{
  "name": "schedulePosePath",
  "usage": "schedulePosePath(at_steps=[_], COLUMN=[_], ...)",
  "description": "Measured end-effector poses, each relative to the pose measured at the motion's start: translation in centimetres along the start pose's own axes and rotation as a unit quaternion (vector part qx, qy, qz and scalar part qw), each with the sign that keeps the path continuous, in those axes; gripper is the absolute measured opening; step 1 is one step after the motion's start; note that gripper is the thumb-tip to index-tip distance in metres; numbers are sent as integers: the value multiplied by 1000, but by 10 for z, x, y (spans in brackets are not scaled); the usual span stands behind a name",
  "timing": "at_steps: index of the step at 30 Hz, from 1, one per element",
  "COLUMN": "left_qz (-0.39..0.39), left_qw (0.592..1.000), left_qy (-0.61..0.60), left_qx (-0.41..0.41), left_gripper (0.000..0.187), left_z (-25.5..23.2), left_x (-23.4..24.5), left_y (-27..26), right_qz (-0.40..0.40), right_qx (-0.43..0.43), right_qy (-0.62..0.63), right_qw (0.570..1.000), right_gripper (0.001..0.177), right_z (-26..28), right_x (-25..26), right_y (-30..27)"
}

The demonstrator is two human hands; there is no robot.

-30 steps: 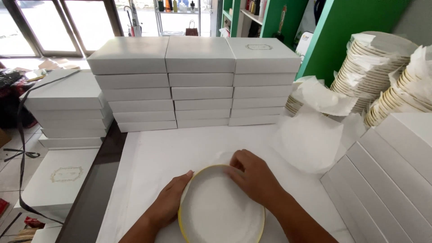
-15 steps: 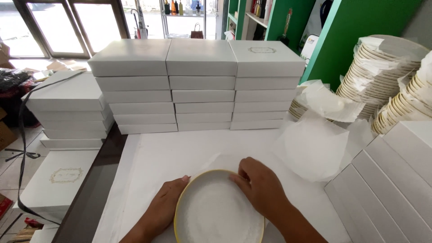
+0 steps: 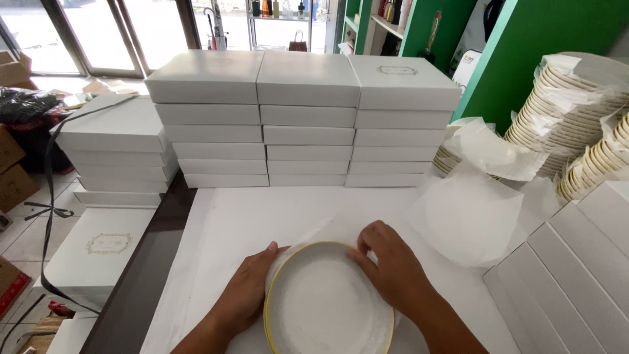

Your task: Wrapping ceramic plates in protective paper and placing them into individual white boxes.

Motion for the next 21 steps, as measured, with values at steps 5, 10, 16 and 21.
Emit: schedulePosePath(at_steps=[5,10,16,21], left_qz=[-11,-3,-6,1], left_qw=[999,1000,999,995], left_qy=[29,-24,-29,-68], left_qx=[-19,-14,-15,-70], left_gripper=[65,67,60,56], left_z=[-4,4,19,36], left_x=[-1,4,12,20], left_y=[-3,4,18,35], right_qz=[52,73,45,120], right_qx=[-28,-70,-41,-141], right_qy=[67,100,63,158], right_qw=[996,990,996,970], right_gripper=[27,31,20,33], right_z=[8,14,15,20], right_x=[5,10,9,9], right_y=[-1,-5,-3,-5])
Point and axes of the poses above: each hand's wrist, its own y-axis towards the middle knuckle, its own x-axis out of the back of the hand, z = x × y, the point moved 3 cm from there along y, towards the middle knuckle, and after that the axes turned 6 degrees about -z, right-handed, at the moved point
